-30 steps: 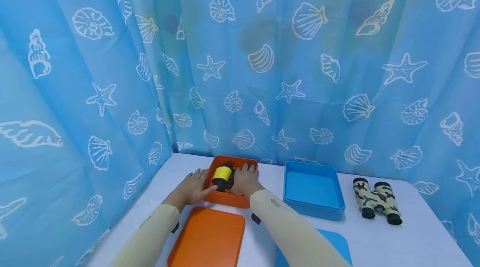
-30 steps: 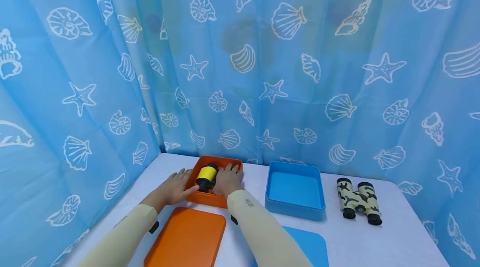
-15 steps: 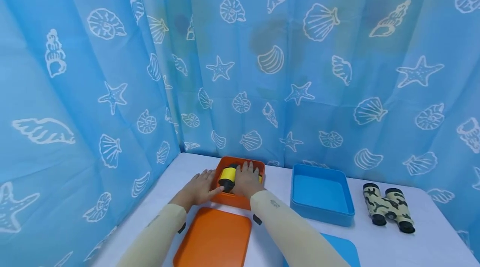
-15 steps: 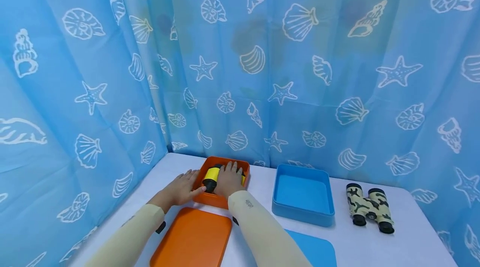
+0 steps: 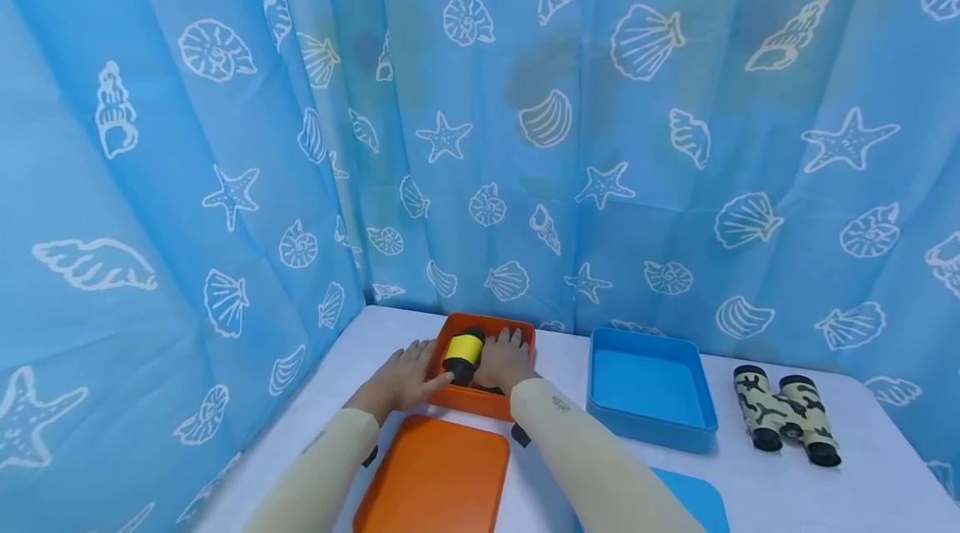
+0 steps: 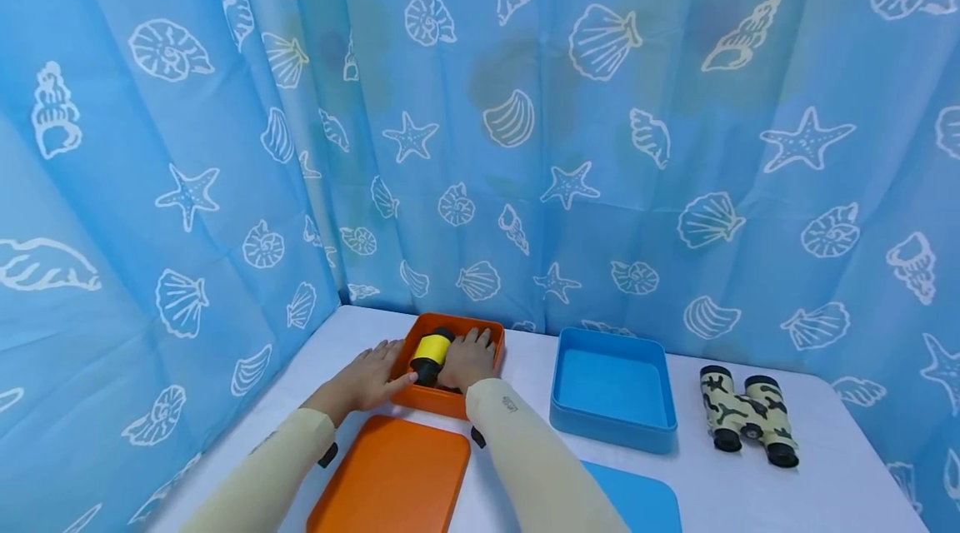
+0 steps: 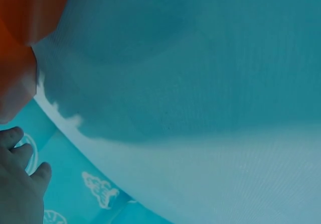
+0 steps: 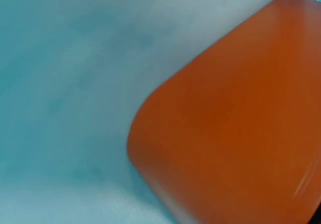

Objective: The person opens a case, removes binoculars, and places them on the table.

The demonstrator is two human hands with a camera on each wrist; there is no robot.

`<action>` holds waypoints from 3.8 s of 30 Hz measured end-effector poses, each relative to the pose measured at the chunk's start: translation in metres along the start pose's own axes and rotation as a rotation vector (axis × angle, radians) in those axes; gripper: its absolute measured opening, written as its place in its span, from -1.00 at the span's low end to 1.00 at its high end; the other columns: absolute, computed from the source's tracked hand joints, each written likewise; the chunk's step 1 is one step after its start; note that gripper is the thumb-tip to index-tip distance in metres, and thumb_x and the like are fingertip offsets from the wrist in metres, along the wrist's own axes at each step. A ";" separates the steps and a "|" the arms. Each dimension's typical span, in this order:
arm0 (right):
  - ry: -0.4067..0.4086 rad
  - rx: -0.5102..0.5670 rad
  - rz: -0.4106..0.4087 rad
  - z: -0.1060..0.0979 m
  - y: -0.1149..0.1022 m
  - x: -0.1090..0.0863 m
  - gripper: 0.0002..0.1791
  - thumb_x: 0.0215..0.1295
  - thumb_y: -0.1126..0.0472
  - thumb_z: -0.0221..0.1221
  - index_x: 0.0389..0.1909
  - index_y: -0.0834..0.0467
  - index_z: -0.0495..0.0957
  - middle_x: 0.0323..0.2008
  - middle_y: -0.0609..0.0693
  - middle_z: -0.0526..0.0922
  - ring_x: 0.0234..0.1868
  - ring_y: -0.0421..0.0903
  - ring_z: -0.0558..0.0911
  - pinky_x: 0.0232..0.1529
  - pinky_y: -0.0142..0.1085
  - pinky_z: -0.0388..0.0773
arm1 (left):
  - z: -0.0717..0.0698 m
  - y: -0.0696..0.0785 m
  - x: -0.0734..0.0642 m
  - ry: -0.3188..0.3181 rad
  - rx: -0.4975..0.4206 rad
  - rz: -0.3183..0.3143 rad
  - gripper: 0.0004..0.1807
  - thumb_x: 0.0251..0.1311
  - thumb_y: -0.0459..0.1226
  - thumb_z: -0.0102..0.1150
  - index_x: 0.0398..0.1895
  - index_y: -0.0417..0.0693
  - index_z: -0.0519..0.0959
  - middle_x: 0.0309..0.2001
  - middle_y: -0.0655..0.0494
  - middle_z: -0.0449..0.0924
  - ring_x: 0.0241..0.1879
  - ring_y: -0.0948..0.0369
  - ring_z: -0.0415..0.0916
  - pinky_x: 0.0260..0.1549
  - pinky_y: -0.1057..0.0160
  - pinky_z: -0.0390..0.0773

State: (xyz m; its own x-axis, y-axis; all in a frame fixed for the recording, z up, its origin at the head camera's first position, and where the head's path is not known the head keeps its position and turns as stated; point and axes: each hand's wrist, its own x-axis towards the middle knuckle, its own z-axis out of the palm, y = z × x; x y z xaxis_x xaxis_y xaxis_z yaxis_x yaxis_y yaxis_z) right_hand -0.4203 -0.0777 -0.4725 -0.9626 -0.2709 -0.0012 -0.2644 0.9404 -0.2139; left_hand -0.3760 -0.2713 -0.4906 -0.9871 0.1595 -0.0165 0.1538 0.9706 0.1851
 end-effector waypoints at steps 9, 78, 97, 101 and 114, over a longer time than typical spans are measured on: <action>-0.017 -0.003 -0.027 0.002 0.001 -0.001 0.05 -0.12 -0.16 0.48 0.37 0.23 0.27 0.44 0.32 0.05 0.43 0.35 -0.01 0.34 0.23 0.03 | 0.000 0.000 -0.002 -0.002 -0.023 -0.016 0.08 0.14 0.48 -0.26 0.55 -0.02 0.01 0.48 -0.02 0.10 0.46 -0.04 -0.03 0.38 -0.13 -0.04; -0.025 -0.276 -0.055 -0.117 0.197 -0.132 0.14 -0.34 -0.13 0.55 0.26 0.36 0.27 0.37 0.47 0.12 0.40 0.40 0.09 0.32 0.18 0.13 | -0.003 0.009 -0.011 0.038 -0.092 0.049 0.06 0.19 0.39 -0.12 0.54 -0.13 -0.02 0.47 -0.11 0.09 0.45 -0.11 -0.03 0.35 -0.18 0.00; 0.067 -0.296 -0.142 -0.109 0.247 -0.186 0.14 -0.44 -0.05 0.60 0.22 0.36 0.32 0.32 0.48 0.22 0.35 0.43 0.17 0.24 0.25 0.21 | 0.000 0.005 -0.008 0.071 0.007 0.081 0.04 0.22 0.39 -0.18 0.55 -0.10 -0.04 0.52 -0.06 -0.06 0.49 -0.09 -0.22 0.38 -0.15 -0.12; 0.085 -0.288 -0.147 -0.108 0.258 -0.201 0.11 -0.50 -0.03 0.60 0.18 0.35 0.36 0.29 0.49 0.26 0.33 0.44 0.20 0.20 0.28 0.24 | 0.001 0.004 -0.006 0.076 0.003 0.097 0.04 0.21 0.40 -0.17 0.55 -0.09 -0.05 0.53 -0.04 -0.07 0.49 -0.09 -0.22 0.38 -0.15 -0.14; -0.046 -0.211 -0.035 -0.105 0.284 -0.235 0.19 -0.56 -0.09 0.62 0.22 0.35 0.36 0.34 0.49 0.17 0.34 0.44 0.14 0.23 0.32 0.16 | -0.007 0.008 -0.010 0.051 0.012 0.098 0.04 0.23 0.39 -0.19 0.54 -0.14 -0.05 0.52 -0.10 -0.06 0.49 -0.11 -0.22 0.38 -0.16 -0.14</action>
State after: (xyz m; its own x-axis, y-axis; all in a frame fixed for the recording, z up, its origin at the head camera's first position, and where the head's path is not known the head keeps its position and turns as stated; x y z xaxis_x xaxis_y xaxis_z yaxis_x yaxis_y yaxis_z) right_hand -0.2749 0.2746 -0.4308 -0.9501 -0.3089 -0.0434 -0.3090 0.9511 -0.0052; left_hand -0.3651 -0.2659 -0.4819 -0.9682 0.2448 0.0518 0.2501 0.9529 0.1717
